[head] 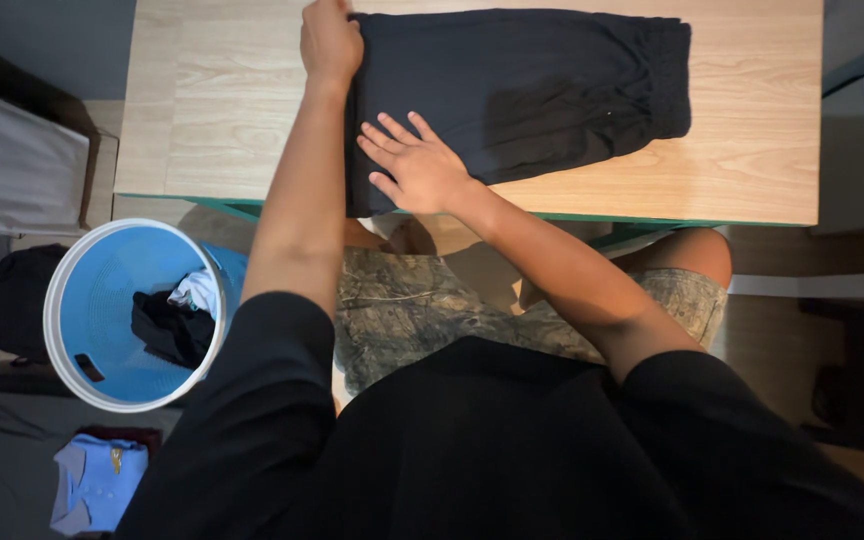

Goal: The recorder takes pieces of clothing out of a laundry basket and folds them on a low wooden table.

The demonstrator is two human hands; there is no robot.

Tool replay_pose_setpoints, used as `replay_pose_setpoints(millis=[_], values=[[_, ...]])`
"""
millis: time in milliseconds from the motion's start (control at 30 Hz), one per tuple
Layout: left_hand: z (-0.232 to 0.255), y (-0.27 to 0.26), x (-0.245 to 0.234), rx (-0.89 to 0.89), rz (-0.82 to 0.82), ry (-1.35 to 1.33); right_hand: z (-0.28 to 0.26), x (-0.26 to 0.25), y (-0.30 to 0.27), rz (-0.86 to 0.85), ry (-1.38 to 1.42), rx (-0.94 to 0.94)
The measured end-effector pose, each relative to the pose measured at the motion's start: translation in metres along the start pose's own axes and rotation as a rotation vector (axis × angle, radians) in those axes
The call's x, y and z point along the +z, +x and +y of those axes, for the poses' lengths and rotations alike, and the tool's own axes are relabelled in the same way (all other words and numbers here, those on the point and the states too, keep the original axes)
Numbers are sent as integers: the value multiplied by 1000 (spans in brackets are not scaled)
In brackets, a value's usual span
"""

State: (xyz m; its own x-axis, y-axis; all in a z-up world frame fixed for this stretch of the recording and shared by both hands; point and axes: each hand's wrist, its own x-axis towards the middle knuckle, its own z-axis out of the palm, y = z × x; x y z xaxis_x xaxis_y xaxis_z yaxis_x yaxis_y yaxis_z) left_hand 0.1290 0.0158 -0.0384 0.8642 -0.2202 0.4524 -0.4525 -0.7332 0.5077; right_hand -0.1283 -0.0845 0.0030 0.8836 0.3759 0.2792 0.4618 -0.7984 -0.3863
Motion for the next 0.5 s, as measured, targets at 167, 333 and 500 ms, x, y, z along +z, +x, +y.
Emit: replay_pose_setpoints(millis=[167, 333, 500], values=[[67, -45, 2, 280, 206, -125, 35, -22, 13, 190, 130, 363], [84, -94, 15, 281, -164, -396, 94, -34, -11, 252, 10, 587], [101, -100, -14, 231, -426, 224, 127, -59, -55, 146, -272, 540]])
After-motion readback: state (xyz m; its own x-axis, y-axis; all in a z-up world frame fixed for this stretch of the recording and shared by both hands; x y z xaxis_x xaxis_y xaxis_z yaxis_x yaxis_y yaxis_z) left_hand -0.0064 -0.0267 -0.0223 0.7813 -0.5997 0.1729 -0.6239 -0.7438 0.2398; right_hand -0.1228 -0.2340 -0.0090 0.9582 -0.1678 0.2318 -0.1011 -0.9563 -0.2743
